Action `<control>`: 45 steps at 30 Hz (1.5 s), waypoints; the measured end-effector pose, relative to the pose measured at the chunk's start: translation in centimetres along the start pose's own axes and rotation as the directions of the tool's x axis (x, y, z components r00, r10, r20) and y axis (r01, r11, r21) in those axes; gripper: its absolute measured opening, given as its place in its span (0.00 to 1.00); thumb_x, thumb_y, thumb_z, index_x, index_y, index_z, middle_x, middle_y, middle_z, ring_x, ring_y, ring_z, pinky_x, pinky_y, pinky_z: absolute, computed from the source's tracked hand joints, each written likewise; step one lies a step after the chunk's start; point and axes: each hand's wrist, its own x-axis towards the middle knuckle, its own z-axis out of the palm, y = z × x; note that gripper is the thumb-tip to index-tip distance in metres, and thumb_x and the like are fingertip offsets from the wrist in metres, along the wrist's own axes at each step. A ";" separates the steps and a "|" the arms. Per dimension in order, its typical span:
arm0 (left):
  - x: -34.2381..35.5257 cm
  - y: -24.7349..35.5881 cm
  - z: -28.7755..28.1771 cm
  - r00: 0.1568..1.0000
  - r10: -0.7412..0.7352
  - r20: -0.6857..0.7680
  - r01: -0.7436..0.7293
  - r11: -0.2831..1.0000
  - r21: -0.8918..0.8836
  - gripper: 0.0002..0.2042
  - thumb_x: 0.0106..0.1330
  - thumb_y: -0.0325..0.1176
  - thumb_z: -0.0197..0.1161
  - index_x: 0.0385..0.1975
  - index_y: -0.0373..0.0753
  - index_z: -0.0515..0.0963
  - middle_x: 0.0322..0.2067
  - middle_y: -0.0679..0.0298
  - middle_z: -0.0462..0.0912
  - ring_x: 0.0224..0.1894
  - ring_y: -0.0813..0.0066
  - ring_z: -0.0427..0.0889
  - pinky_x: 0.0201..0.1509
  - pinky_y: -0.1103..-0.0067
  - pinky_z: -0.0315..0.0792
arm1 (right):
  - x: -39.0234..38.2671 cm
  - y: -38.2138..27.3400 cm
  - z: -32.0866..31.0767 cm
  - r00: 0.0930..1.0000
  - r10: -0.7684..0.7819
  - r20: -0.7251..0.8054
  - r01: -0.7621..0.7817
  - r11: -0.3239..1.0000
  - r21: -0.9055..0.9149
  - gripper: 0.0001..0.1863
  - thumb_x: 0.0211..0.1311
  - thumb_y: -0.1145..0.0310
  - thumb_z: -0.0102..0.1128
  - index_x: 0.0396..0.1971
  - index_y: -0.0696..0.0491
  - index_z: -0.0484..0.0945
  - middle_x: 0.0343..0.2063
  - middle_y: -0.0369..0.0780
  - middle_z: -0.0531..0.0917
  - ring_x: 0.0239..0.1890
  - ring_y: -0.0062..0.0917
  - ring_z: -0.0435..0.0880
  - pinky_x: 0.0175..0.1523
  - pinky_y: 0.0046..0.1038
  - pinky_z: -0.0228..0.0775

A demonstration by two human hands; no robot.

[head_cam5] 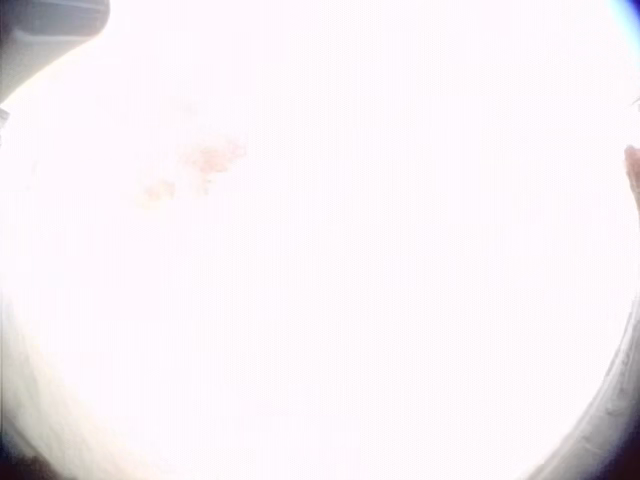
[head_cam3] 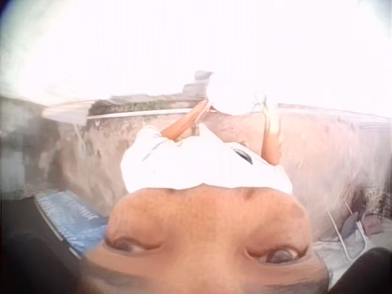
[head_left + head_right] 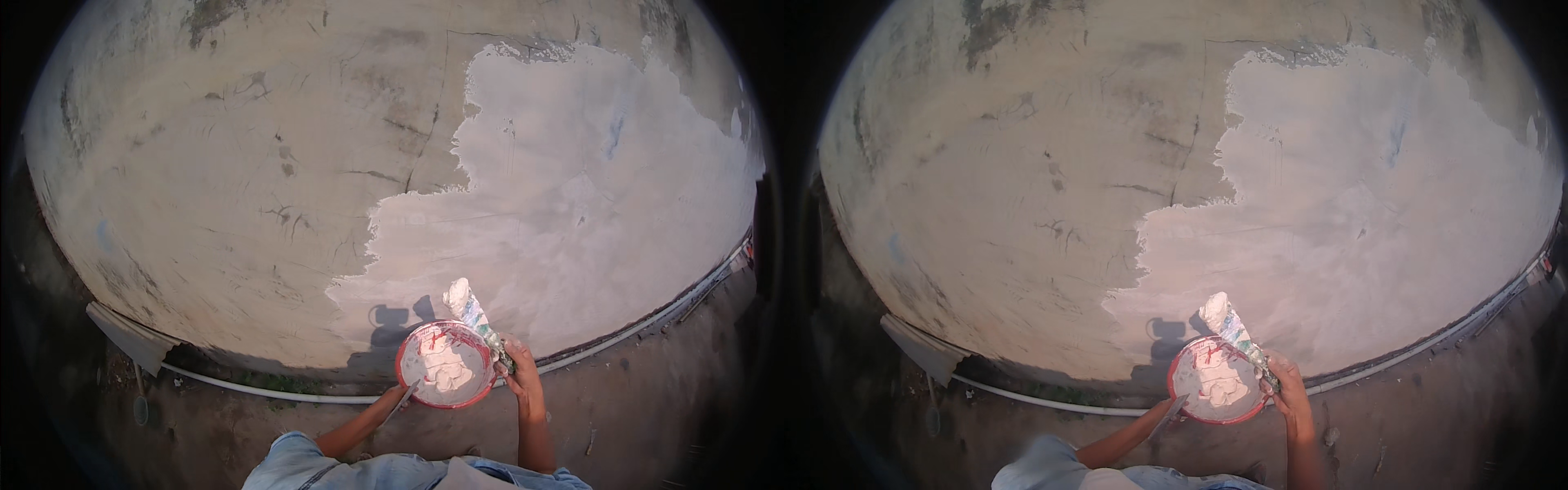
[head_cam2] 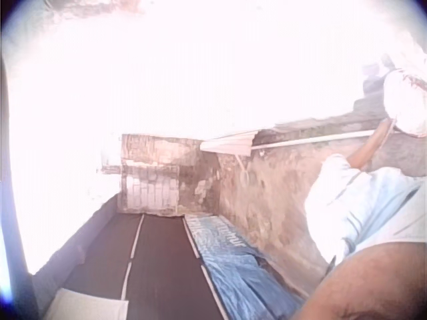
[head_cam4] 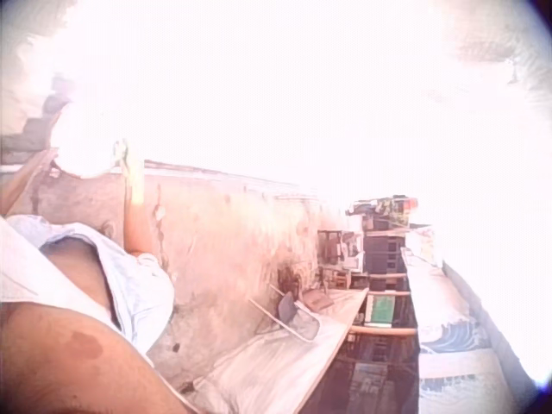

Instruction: The person applies white plaster to a wall using a trowel and a bucket. They repeatedly scoop plaster from the bucket and spread it onto the wall surface, smoothing the material with the trowel.

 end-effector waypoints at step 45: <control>-9.2 2.5 -6.8 0.955 0.139 -0.262 -0.199 0.956 -0.216 0.09 0.66 0.39 0.64 0.38 0.41 0.78 0.19 0.71 0.75 0.15 0.81 0.68 0.18 0.82 0.62 | 26.8 -22.7 24.6 0.295 -0.669 0.682 0.192 -0.658 -0.728 0.24 0.56 0.73 0.64 0.54 0.39 0.80 0.37 0.41 0.75 0.28 0.39 0.82 0.31 0.38 0.74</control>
